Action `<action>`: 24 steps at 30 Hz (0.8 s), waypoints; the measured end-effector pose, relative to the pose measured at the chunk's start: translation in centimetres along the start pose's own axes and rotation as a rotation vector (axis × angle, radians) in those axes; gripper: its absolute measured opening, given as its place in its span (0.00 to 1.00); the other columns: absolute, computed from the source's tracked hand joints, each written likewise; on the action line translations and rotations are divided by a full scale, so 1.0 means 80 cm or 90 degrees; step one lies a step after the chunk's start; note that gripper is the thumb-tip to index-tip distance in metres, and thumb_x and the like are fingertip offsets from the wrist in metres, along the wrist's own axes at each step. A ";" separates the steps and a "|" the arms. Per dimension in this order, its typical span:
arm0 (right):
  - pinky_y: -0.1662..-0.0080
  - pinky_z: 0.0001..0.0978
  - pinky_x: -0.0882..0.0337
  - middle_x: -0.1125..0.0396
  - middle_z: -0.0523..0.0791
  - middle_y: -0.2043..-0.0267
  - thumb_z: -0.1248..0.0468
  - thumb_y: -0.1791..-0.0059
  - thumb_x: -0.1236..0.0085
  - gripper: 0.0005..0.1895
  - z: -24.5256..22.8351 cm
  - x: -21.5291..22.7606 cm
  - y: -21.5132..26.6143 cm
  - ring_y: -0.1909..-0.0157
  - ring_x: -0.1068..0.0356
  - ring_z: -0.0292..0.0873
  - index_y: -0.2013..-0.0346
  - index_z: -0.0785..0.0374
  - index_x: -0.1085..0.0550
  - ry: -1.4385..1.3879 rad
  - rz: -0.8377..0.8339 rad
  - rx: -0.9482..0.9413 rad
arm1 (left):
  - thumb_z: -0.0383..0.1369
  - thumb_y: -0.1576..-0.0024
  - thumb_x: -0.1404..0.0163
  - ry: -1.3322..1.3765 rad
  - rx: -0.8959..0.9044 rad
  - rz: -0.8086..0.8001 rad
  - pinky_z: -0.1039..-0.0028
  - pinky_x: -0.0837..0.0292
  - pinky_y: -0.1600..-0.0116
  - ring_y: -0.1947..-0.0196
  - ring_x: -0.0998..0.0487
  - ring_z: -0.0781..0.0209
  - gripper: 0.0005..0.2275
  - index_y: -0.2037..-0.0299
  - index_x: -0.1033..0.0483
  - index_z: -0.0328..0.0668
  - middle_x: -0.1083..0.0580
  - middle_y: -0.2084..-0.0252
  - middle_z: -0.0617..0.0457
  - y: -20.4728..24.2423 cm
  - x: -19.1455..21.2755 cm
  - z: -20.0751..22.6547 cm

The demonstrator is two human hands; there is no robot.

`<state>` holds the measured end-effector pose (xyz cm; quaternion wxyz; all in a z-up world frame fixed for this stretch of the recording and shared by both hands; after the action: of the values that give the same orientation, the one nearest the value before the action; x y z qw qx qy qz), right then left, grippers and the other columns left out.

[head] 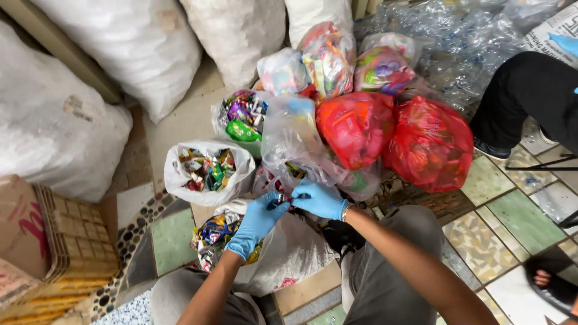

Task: The person sits on the floor and sorts various packaged snacks from a large white sack into a clear plastic bag. They pick up individual snack packets, briefly inspect them, and place them into the clear bag.

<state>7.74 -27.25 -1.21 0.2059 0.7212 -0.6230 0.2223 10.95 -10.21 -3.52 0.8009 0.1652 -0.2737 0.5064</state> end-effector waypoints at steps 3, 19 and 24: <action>0.46 0.40 0.27 0.23 0.43 0.57 0.56 0.49 0.40 0.08 0.010 -0.013 -0.008 0.53 0.25 0.48 0.60 0.54 0.20 -0.039 -0.045 -0.014 | 0.39 0.48 0.35 0.066 0.072 -0.007 0.67 0.18 0.50 0.59 0.15 0.56 0.09 0.59 0.17 0.56 0.16 0.62 0.53 -0.018 -0.012 -0.048; 0.60 0.34 0.25 0.24 0.42 0.71 0.56 0.46 0.50 0.11 -0.027 0.013 -0.019 0.66 0.24 0.45 0.71 0.52 0.25 0.255 -0.047 0.045 | 0.41 0.43 0.43 -0.338 0.164 -0.012 0.60 0.18 0.56 0.65 0.16 0.54 0.04 0.67 0.17 0.59 0.18 0.70 0.57 -0.015 0.081 -0.162; 0.59 0.44 0.24 0.24 0.47 0.69 0.56 0.47 0.52 0.11 0.008 0.017 -0.018 0.63 0.24 0.53 0.68 0.55 0.25 0.320 -0.090 0.041 | 0.38 0.44 0.50 -0.431 0.248 -0.130 0.54 0.19 0.57 0.60 0.16 0.45 0.09 0.67 0.15 0.51 0.18 0.67 0.49 0.008 0.000 -0.300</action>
<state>9.35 -28.52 -1.01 0.3465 0.6912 -0.4927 0.3995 16.86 3.10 -22.62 0.6653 0.4974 -0.4033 0.3838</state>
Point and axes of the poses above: each hand's wrist, its own y-axis away from the middle knuckle, its own x-axis out of the back of the hand, z = x × y, the point moved 7 cm from there along -y, towards the middle knuckle
